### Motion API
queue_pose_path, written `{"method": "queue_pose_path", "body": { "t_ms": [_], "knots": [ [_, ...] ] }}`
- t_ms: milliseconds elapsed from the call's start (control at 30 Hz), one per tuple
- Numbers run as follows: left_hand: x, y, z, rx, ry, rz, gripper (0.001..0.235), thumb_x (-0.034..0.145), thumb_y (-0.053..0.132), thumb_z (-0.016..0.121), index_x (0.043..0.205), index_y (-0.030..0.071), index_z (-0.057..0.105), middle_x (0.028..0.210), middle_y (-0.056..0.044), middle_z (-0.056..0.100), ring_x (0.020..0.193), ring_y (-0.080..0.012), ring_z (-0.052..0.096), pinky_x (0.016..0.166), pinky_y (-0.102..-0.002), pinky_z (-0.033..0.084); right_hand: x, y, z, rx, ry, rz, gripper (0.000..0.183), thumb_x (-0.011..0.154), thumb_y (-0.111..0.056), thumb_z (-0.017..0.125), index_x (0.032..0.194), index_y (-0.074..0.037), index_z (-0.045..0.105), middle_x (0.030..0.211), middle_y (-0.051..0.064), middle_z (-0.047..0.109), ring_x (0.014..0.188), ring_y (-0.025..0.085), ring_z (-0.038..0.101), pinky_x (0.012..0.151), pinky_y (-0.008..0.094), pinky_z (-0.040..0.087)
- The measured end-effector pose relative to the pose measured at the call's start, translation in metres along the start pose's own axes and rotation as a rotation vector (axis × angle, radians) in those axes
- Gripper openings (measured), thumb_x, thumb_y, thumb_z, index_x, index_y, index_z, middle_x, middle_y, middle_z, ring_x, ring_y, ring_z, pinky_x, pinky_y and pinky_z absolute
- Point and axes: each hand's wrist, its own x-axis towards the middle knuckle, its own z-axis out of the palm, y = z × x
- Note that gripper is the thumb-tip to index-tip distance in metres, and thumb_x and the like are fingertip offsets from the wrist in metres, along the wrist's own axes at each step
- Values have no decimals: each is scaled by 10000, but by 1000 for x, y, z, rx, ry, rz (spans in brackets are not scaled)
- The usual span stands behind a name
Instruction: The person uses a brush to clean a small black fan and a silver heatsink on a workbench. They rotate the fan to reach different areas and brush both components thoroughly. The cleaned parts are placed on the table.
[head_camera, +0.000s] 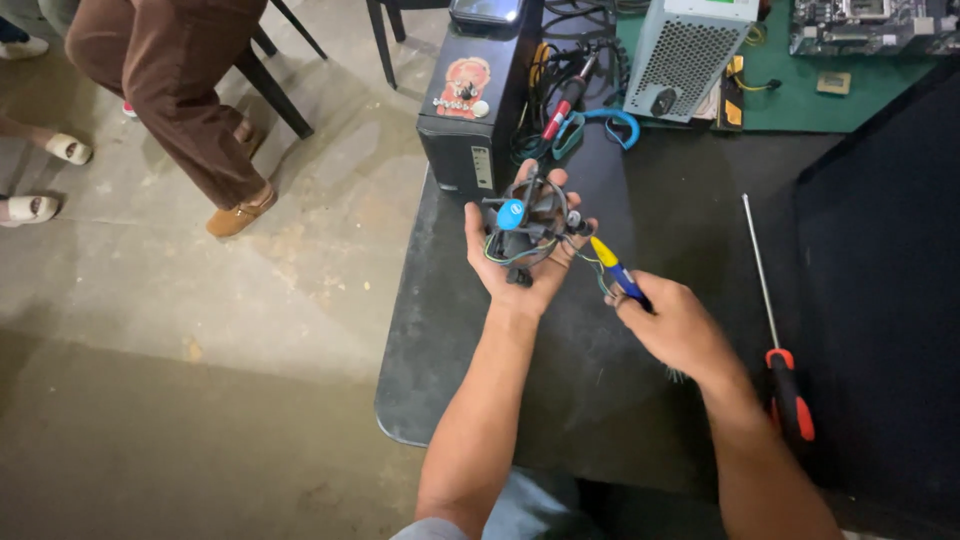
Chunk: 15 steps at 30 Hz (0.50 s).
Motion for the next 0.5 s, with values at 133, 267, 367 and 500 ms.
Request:
{"method": "queue_pose_path", "body": {
  "t_ms": [133,267,367,500],
  "knots": [
    [0,1,3,11,-4,-1,901,1033,809,481,1617,131,577,1437,-279,709,1171,-504,753,928,-731,635,3,-7,1,49,20,-11,179,976,-236,673,901,-94,753,641,117,662,627,266,663,597,422,523],
    [-2,0,6,39,42,-10,900,1010,822,474,1605,156,588,1420,-248,728,1166,-478,762,937,-700,641,5,6,1,123,34,37,175,988,-243,675,887,-117,744,619,85,664,573,237,671,565,390,523],
    [-6,-1,13,34,42,-22,883,1022,801,472,1587,135,602,1405,-262,730,1150,-488,763,907,-686,653,8,7,6,165,21,64,188,1000,-250,668,877,-127,739,597,49,656,528,208,663,535,364,523],
    [-5,-3,6,19,-41,-68,934,1008,833,494,1598,115,587,1455,-298,685,1195,-533,729,922,-644,653,15,15,11,184,-40,43,178,999,-234,697,967,-69,756,594,106,637,509,236,649,492,389,529]
  ]
}}
